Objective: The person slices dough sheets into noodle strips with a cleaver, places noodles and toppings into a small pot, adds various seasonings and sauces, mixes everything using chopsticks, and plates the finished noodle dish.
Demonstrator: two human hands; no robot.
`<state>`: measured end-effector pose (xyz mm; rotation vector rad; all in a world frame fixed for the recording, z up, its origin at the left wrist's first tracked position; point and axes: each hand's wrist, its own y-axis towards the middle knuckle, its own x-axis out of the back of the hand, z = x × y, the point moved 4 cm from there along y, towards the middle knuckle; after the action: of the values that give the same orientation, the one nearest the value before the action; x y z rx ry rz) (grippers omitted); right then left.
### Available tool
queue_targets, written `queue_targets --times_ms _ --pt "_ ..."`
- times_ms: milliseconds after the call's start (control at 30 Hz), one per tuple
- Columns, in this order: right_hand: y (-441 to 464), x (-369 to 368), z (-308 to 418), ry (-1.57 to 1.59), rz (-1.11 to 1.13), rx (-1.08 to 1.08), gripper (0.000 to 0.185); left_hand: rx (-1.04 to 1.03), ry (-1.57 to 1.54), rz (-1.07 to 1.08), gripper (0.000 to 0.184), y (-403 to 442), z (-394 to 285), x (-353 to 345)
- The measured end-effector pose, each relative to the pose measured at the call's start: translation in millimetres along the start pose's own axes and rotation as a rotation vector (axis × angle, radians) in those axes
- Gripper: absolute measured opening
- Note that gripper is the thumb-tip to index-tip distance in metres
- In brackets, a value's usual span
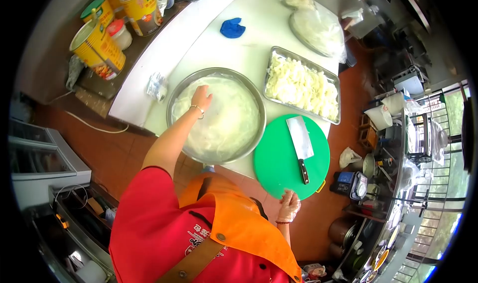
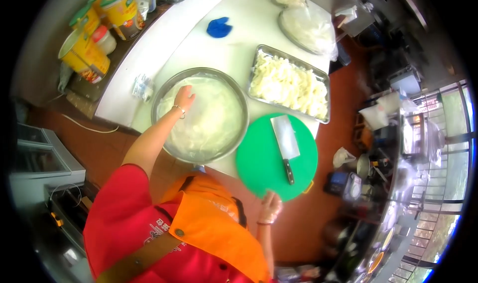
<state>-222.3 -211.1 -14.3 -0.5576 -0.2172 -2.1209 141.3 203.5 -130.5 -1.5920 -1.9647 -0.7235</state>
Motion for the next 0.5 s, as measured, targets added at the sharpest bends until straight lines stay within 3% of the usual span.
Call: queue_targets --times_ms 133,167,267,300,400,500 --pt "12.0 -43.6 21.5 -0.095 0.05 0.058 0.029 0.067 0.23 -0.075 0.038 52.8 6.4 -3.8" --pt "14.0 -51.4 23.2 -0.153 0.078 0.082 0.028 0.175 0.274 -0.002 0.035 59.7 1.5 0.7" --pt "18.1 -70.5 31.0 -0.266 0.147 0.091 0.026 0.196 0.329 0.13 0.03 72.4 2.1 -5.4" --pt "18.3 -76.0 37.8 -0.262 0.154 0.055 0.024 0.138 0.361 0.056 0.027 67.9 1.4 -9.8" --pt "23.1 -87.0 50.8 -0.241 0.184 0.004 0.024 0.159 0.21 -0.028 0.026 68.1 11.7 -21.1" --pt "34.5 -90.2 37.6 -0.275 0.244 0.042 0.025 0.139 0.269 0.055 0.022 76.6 -0.6 -15.2"
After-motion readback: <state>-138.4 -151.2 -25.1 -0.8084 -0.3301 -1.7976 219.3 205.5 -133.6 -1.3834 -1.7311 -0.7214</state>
